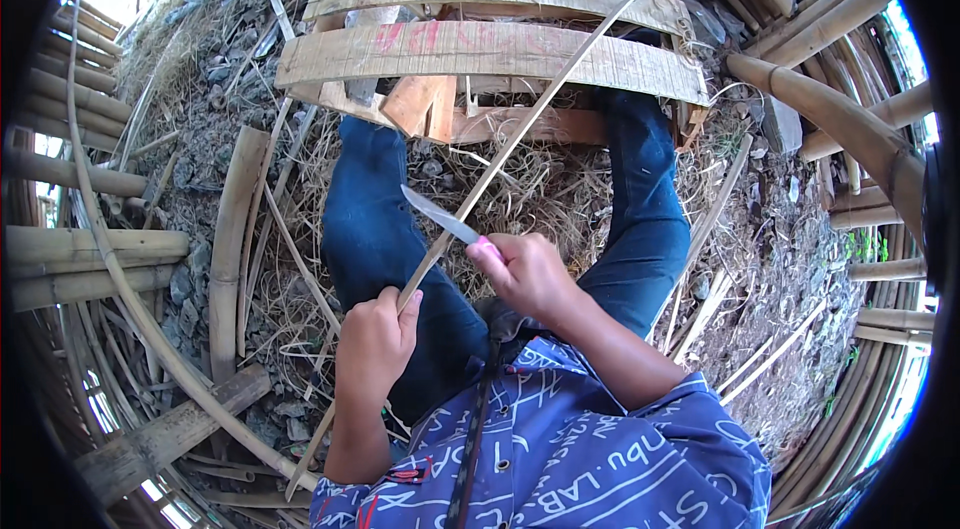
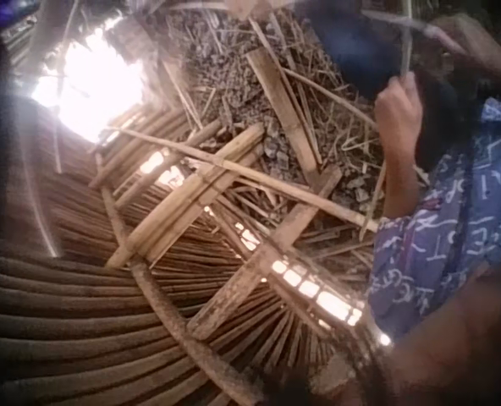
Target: The person uses a knife to shave the outer layer off a strip of bamboo while seated outdoors. They hold the bamboo strip with their left hand and move the knife along the length of the strip with their right hand to remove bark and smooth the surface.
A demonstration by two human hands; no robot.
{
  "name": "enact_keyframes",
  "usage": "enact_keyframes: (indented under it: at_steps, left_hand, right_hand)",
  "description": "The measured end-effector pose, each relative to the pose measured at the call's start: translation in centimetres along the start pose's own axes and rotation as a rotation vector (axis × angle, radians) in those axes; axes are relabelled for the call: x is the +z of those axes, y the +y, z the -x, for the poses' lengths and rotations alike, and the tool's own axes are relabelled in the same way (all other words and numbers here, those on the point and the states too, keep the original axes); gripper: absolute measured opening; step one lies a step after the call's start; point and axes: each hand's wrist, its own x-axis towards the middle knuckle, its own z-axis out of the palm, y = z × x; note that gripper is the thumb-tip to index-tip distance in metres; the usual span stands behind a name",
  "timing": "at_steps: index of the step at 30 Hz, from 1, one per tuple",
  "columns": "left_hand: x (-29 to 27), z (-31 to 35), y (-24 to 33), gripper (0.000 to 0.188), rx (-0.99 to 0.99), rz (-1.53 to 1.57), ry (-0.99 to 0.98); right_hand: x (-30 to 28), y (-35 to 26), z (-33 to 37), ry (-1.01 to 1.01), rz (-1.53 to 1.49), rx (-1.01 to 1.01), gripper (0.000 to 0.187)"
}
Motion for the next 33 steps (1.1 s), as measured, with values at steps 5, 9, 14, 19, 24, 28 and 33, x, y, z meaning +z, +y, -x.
enact_keyframes:
  at_steps: [5, 9, 14, 19, 24, 28, 33]
  left_hand:
    - [0.6, 0.0, 0.1, 0.038, 0.006, -0.008, 0.066]
    - [0.5, -0.1, 0.0, 0.039, 0.028, -0.008, 0.082]
    - [0.5, 0.0, -0.4, 0.039, 0.026, -0.021, 0.079]
    - [0.0, -0.2, -0.1, 0.041, -0.001, 0.04, 0.066]
    - [-0.1, -0.4, -0.1, 0.041, 0.006, 0.108, 0.057]
    - [-0.9, -0.8, 0.4, 0.045, -0.026, 0.123, -0.016]
    - [-1.5, -1.2, -0.6, 0.049, -0.032, 0.157, -0.091]
  right_hand:
    - [-0.1, 0.2, -0.4, 0.072, 0.155, -0.072, 0.048]
    - [-2.1, 1.1, -2.4, 0.157, 0.187, 0.027, 0.051]
    - [-5.9, 2.4, -5.8, 0.282, 0.142, 0.192, 0.056]
    - [-7.0, 3.8, -7.3, 0.348, 0.206, 0.173, 0.056]
    - [-8.4, 4.7, -8.7, 0.441, 0.224, 0.178, 0.058]
    - [-8.7, 5.6, -9.0, 0.452, 0.151, 0.22, 0.061]
    - [-4.3, 4.4, -5.4, 0.266, 0.019, 0.265, 0.06]
